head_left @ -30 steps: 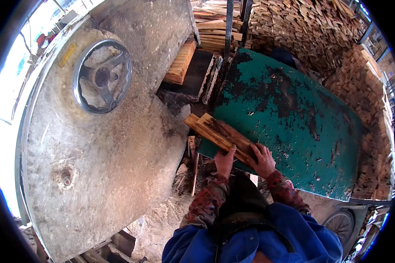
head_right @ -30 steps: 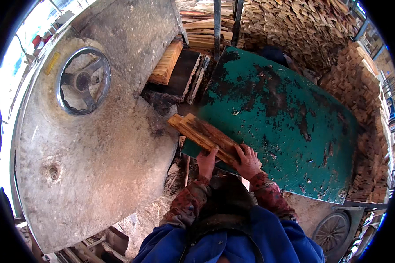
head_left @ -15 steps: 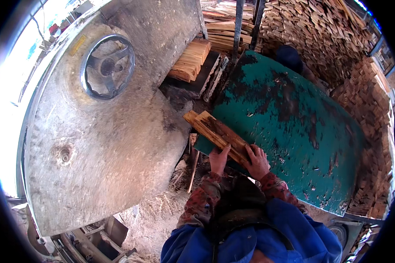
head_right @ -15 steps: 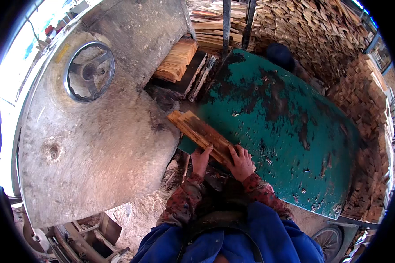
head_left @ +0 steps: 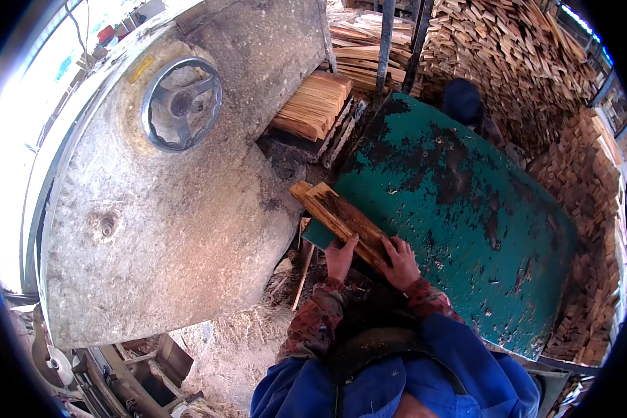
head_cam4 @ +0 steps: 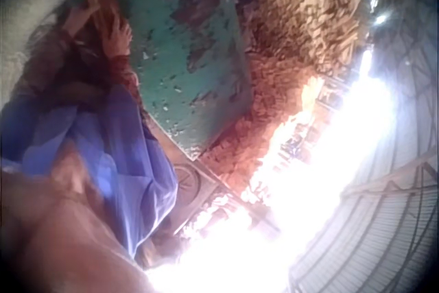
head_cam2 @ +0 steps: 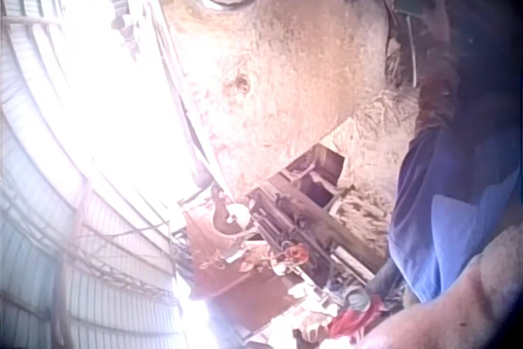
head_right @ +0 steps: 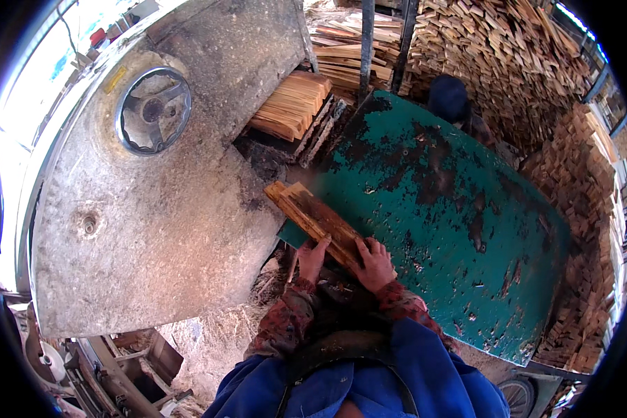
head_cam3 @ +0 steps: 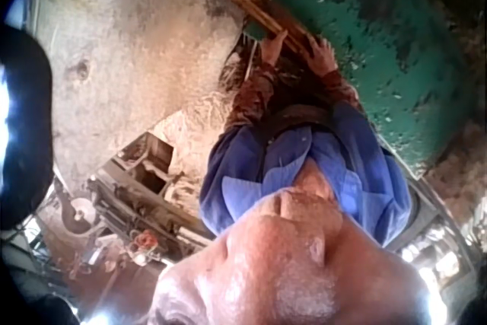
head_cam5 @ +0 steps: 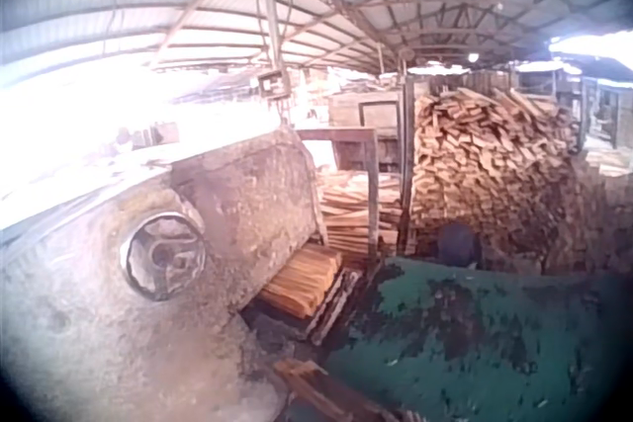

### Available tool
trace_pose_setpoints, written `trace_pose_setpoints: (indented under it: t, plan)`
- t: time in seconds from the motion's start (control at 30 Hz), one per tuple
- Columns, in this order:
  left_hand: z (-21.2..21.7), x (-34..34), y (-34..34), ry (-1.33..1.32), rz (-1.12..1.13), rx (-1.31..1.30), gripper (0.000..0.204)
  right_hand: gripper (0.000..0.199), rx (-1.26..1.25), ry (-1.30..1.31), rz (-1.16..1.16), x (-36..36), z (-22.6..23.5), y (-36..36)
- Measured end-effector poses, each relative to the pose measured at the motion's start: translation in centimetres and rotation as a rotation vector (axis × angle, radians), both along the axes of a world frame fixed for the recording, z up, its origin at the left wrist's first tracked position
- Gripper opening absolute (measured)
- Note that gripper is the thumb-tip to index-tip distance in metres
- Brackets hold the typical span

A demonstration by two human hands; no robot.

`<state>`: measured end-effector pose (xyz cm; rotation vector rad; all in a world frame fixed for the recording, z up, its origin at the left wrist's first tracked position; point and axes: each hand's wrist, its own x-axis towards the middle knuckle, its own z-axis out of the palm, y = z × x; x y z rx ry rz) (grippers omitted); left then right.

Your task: The person picks up cut wooden planks from a green metal table and stacks them onto a nearby pile. The person repeatedly gathers planks and adds them to the stack, working alongside another person who is also handling wood.

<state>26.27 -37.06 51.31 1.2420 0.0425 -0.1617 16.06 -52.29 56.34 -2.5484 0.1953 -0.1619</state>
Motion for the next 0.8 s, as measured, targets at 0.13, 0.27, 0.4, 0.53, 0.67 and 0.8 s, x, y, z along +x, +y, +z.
trace_pose_setpoints:
  t: [0.13, 0.27, 0.4, 0.53, 0.67, 0.8]
  plan:
    - [1.1, -0.1, -0.1, 0.005, 0.023, 0.088, 0.036, 0.069, 0.058, -0.002, 0.063, -0.5, 0.0, -1.2]
    - [-1.4, 0.1, 0.8, 0.100, -0.028, 0.137, 0.036, 0.065, 0.077, -0.021, 0.077, -0.7, 1.0, -1.1]
    - [-1.2, 0.1, 0.7, 0.070, -0.034, 0.081, 0.036, 0.056, 0.094, -0.032, 0.050, -0.6, 2.3, -1.3]
    - [0.0, 0.1, 0.5, 0.056, -0.047, -0.034, 0.035, 0.048, 0.123, -0.085, 0.027, 1.1, 3.8, -1.4]
    - [1.1, 0.2, 0.4, 0.095, -0.043, -0.075, 0.034, 0.044, 0.124, -0.113, 0.013, 4.2, 3.3, -1.4]
    - [-3.5, 0.4, 0.5, 0.237, -0.093, -0.106, 0.036, 0.047, 0.295, -0.078, 0.001, 9.7, 2.3, -0.7]
